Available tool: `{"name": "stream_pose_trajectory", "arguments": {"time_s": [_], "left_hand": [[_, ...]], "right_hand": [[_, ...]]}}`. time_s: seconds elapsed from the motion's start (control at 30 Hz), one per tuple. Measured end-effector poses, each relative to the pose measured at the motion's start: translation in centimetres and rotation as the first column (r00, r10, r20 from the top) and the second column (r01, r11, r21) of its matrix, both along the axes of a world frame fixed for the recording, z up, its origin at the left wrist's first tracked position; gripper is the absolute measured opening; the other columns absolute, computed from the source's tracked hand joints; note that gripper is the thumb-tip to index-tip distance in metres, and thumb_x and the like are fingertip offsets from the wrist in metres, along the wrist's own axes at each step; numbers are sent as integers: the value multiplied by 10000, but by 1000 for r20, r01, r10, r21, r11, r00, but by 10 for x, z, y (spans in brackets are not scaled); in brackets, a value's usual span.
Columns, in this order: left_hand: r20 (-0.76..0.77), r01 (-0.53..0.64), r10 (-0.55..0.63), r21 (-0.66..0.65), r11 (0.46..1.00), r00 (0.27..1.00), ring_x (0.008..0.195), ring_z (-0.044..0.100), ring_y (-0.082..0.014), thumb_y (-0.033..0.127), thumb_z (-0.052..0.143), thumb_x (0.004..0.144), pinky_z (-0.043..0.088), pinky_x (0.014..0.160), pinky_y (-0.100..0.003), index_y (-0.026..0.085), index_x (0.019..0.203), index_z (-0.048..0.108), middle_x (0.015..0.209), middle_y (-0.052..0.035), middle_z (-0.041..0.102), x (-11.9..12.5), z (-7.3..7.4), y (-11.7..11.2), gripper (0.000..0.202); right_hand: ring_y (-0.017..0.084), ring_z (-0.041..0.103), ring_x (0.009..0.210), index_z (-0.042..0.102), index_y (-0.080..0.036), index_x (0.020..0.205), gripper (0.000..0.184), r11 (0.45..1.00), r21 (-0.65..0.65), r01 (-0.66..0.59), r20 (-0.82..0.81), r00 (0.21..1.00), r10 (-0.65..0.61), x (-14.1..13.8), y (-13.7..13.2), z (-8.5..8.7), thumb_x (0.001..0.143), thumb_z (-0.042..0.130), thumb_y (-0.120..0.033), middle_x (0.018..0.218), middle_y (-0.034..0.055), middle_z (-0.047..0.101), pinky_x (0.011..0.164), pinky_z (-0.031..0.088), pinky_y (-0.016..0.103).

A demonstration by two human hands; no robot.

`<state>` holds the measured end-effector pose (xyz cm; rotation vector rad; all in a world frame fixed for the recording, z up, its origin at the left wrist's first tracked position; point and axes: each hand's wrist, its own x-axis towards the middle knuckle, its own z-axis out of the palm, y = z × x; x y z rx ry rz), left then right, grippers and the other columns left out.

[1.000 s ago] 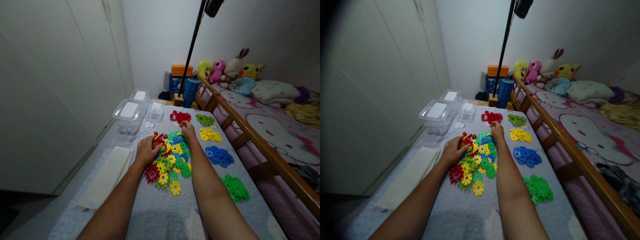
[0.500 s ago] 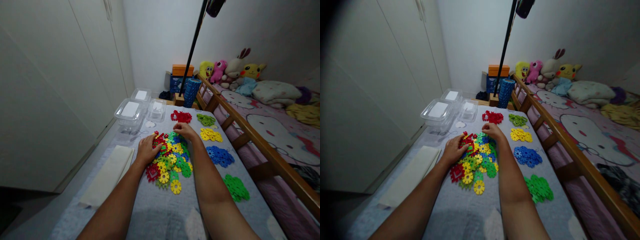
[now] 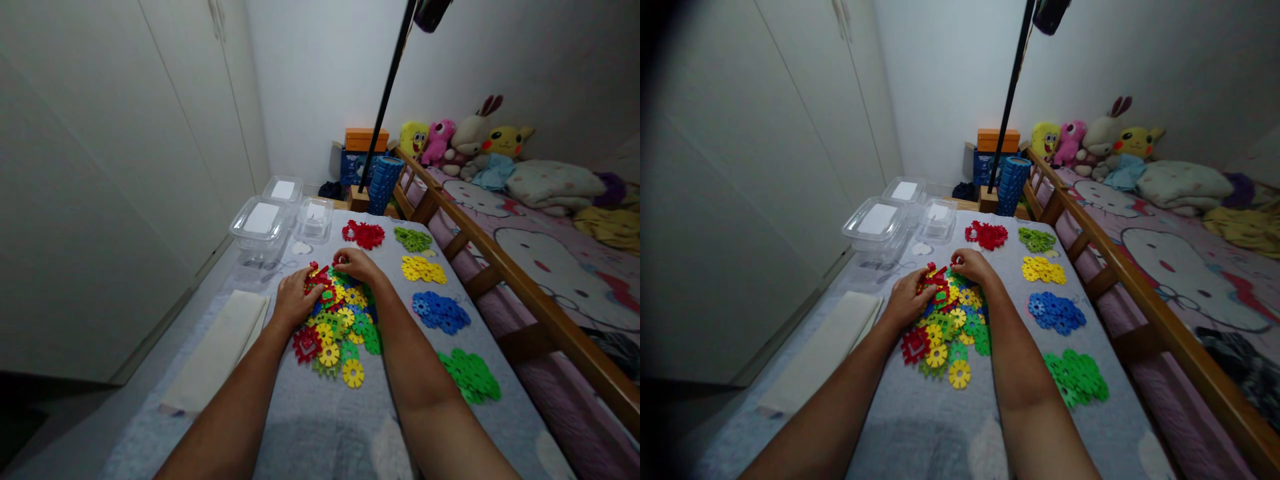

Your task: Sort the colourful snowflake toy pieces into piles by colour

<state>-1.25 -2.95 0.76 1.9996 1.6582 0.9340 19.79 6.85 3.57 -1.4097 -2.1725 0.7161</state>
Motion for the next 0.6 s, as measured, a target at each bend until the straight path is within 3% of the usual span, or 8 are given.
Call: {"name": "stream_pose_trajectory", "arguments": {"time_s": [0.13, 0.3, 0.4, 0.6], "left_hand": [[-15, -9, 9, 3, 1000, 1000, 1273, 596, -300, 440, 590, 910, 371, 1150, -520, 198, 1353, 584, 1376, -121, 656, 1, -3, 0, 505], [-20, -10, 11, 5, 1000, 1000, 1294, 584, -298, 435, 588, 909, 355, 1158, -524, 206, 1346, 584, 1388, -120, 647, 1, -6, 1, 494], [-21, -10, 10, 6, 1000, 1000, 1293, 585, -292, 434, 588, 909, 357, 1155, -512, 215, 1352, 580, 1383, -114, 651, 1, -6, 1, 494], [-20, -8, 8, -4, 1000, 1000, 1301, 576, -291, 438, 590, 909, 352, 1156, -508, 212, 1356, 577, 1390, -118, 645, 1, -3, -1, 501]], "right_hand": [[134, 492, 616, 713, -174, 886, 192, 958, 76, 275, -205, 945, -255, 25, 13, -3, 731, 660, -273, 636, -43, 543, 603, 362, 241], [190, 552, 687, 710, -170, 929, 285, 799, 110, 592, -295, 787, -542, 50, 34, -12, 683, 616, -276, 706, 8, 629, 677, 435, 287], [217, 607, 773, 712, -176, 940, 311, 746, 92, 660, -264, 738, -620, 53, 47, -16, 662, 580, -221, 839, 52, 705, 773, 477, 322], [249, 657, 945, 714, -180, 1006, 388, 730, 65, 680, -217, 724, -655, 49, 65, -22, 659, 540, -169, 1024, 92, 748, 909, 498, 357]]}}
